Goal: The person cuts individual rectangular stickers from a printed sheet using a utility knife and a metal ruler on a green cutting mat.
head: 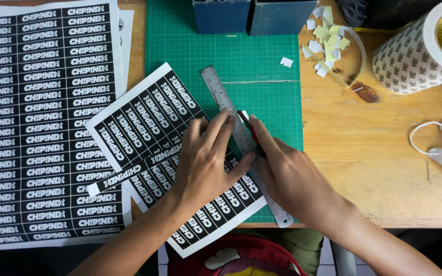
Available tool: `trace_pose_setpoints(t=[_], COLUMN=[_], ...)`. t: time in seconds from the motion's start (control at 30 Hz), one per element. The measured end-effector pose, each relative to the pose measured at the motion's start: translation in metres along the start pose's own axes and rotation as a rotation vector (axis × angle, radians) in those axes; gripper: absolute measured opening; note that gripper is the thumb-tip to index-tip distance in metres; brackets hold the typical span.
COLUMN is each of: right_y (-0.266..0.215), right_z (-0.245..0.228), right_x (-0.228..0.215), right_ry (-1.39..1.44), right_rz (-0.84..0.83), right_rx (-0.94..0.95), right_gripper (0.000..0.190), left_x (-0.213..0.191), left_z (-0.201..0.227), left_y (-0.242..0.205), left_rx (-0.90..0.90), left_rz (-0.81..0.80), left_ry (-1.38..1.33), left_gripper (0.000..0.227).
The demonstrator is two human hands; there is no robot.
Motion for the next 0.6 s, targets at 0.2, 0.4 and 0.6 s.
trace_pose_setpoints(t=[0.2,0.4,0.6], right_y=[0.004,0.001,0.002], right_z=[0.027,0.033,0.039], right_x=[-0.006,-0.008,-0.012], right_ry=[0.006,0.053,0.154], right_rz=[0.253,0.276,0.235], right_rx=[0.027,0.011,0.171], right_gripper=[0.064,0.063,0.068], left_x=[-0.001,0.000,0.003], left_z=[-0.002,-0.003,-0.003], left_y=[-0.001,-0.001,-0.002], left_rx=[0.000,-0.004,-0.017], left_rz=[0.034,0.033,0.006], left_ry=[-0.056,-0.061,-0.032], left_gripper=[0.060,0.060,0.071])
Point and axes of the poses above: each hand's wrist, its own y-axis towards the middle knuckle, its own x-axis out of the palm, z = x × y, the point moved 4 cm from there along y, towards the middle knuckle
